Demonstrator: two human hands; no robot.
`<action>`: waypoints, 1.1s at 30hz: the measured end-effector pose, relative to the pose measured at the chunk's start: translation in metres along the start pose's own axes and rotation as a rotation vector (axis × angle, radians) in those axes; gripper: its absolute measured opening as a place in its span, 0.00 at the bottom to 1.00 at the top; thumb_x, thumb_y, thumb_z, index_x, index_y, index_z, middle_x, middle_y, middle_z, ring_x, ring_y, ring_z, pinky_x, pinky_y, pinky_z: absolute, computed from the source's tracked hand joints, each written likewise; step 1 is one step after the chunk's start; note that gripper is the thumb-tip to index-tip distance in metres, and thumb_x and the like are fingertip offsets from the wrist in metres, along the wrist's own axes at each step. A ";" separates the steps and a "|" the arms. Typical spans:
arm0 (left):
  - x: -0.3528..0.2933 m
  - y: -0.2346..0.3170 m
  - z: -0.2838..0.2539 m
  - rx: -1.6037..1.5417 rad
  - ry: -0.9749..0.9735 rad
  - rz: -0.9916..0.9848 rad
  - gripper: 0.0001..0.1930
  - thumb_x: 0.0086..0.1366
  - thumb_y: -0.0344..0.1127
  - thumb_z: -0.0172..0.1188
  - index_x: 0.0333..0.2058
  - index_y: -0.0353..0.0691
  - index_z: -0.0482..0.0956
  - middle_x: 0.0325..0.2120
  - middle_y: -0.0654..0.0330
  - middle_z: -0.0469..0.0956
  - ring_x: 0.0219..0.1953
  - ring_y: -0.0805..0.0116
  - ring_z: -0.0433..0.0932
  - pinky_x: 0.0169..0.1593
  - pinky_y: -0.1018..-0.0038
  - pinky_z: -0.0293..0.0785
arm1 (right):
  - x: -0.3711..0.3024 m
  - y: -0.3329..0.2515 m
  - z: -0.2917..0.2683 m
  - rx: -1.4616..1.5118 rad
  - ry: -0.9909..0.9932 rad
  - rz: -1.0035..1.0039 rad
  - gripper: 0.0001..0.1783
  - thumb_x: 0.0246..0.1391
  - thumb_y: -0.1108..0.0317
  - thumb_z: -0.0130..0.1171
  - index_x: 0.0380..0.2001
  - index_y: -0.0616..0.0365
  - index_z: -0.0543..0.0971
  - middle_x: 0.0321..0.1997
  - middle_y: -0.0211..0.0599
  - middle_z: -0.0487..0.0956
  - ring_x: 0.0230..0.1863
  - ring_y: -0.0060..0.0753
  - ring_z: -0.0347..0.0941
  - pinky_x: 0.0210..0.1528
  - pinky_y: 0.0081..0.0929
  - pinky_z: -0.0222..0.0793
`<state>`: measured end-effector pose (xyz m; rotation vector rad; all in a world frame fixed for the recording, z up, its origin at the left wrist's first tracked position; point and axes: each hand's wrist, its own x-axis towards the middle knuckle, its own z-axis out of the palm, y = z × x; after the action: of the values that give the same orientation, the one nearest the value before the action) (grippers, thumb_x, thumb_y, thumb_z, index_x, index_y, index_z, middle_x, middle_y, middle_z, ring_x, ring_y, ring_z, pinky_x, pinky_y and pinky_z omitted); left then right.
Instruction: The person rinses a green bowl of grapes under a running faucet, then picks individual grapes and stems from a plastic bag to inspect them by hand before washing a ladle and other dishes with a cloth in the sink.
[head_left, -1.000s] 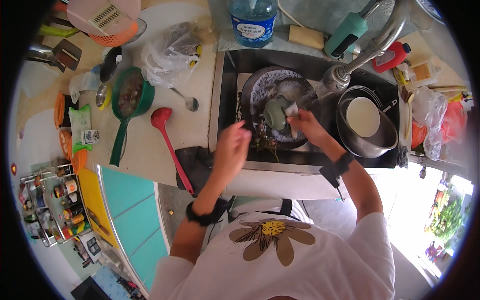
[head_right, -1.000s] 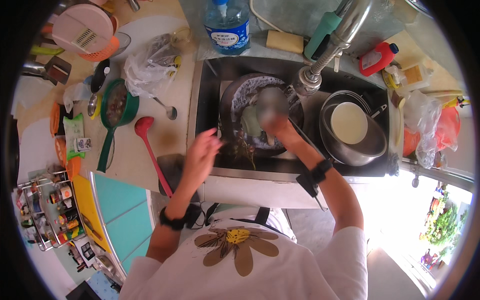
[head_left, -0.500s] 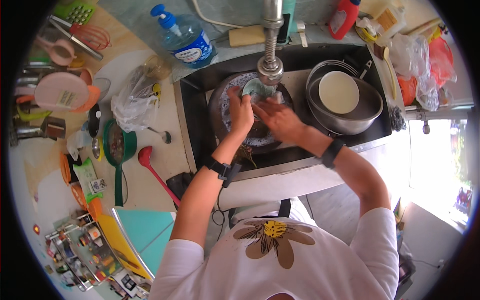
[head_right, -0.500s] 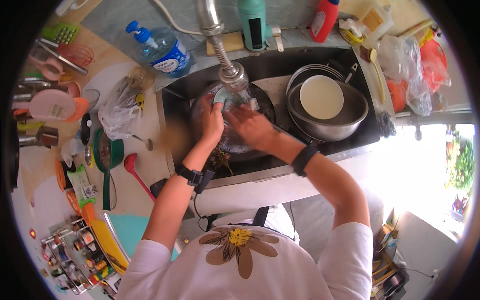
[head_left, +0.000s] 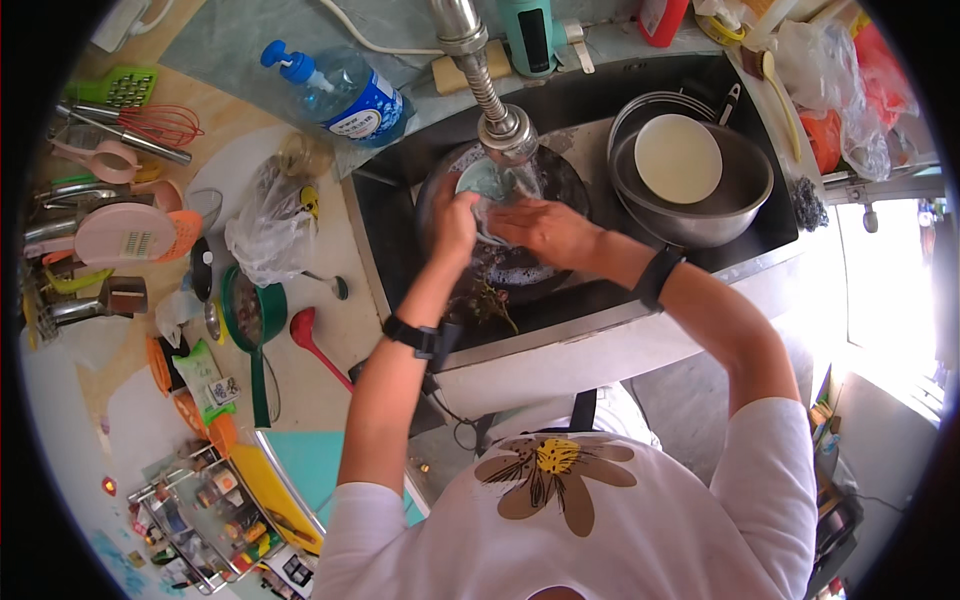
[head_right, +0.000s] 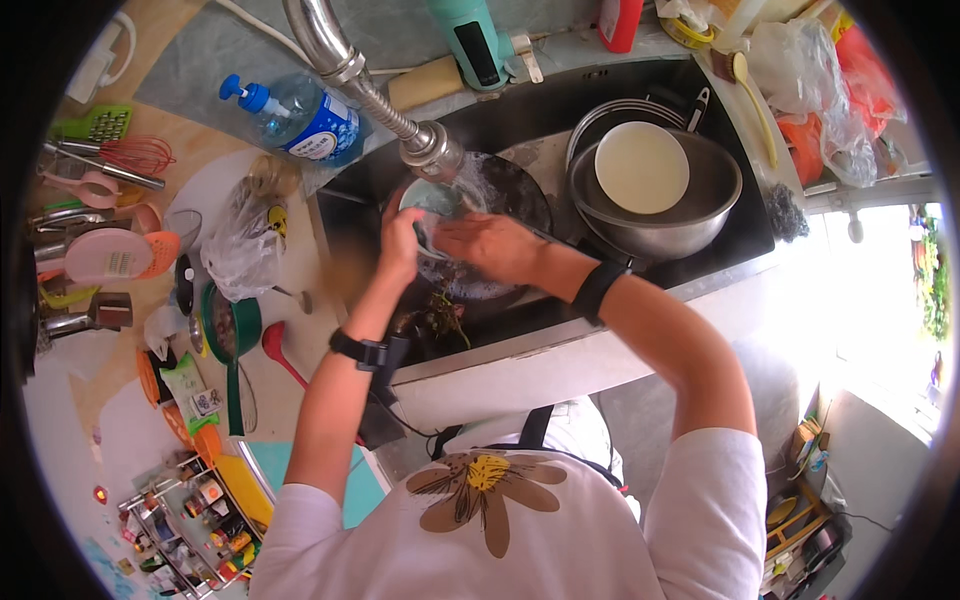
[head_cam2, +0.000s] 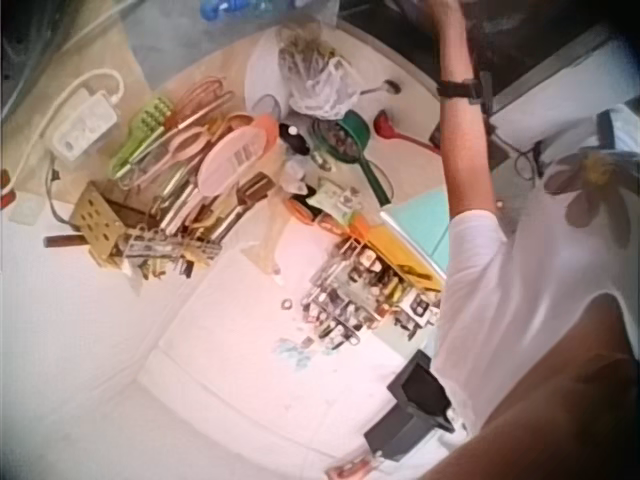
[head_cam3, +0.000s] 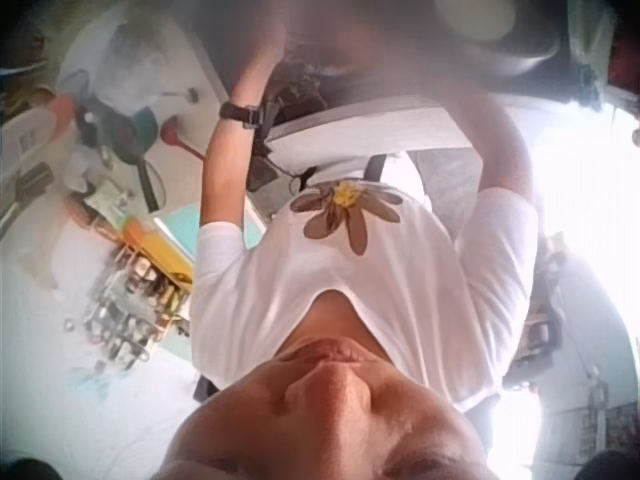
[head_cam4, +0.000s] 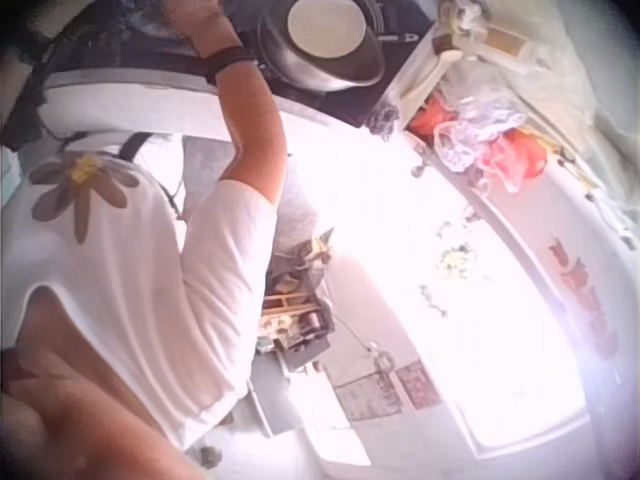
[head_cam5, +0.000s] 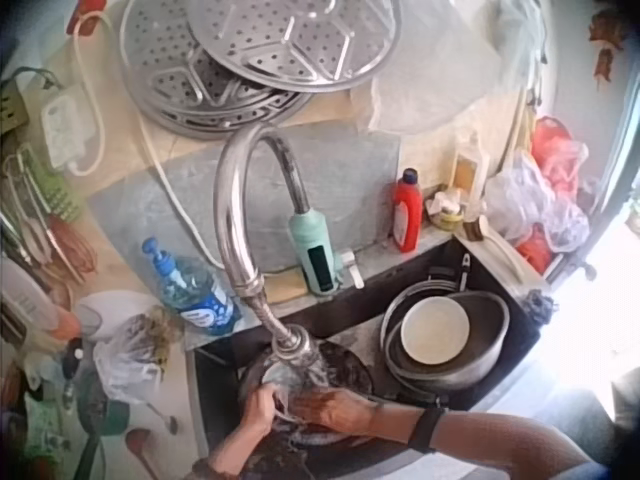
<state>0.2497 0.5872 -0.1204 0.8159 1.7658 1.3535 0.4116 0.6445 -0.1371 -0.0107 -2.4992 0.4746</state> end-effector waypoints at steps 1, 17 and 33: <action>0.005 0.007 -0.006 -0.052 -0.165 -0.238 0.14 0.46 0.27 0.47 0.35 0.32 0.71 0.37 0.53 0.71 0.40 0.62 0.68 0.45 0.71 0.62 | -0.008 0.012 -0.001 0.009 -0.058 -0.017 0.20 0.39 0.74 0.51 0.41 0.58 0.71 0.41 0.40 0.75 0.43 0.37 0.71 0.47 0.30 0.66; -0.008 -0.018 0.012 0.006 0.118 0.022 0.23 0.46 0.30 0.47 0.45 0.36 0.67 0.37 0.51 0.70 0.36 0.62 0.71 0.39 0.72 0.69 | 0.000 -0.016 0.004 0.092 -0.139 0.296 0.19 0.39 0.74 0.52 0.40 0.53 0.75 0.48 0.33 0.73 0.50 0.32 0.68 0.52 0.29 0.62; -0.015 -0.031 0.026 -0.111 0.290 0.037 0.22 0.53 0.32 0.47 0.49 0.36 0.64 0.44 0.53 0.68 0.39 0.60 0.71 0.37 0.69 0.72 | 0.004 -0.020 0.011 0.282 -0.092 0.446 0.25 0.39 0.71 0.53 0.47 0.47 0.71 0.41 0.41 0.75 0.45 0.41 0.70 0.48 0.36 0.64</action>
<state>0.2781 0.5796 -0.1516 0.6188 1.8797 1.6462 0.4043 0.6221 -0.1368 -0.4506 -2.4932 1.0272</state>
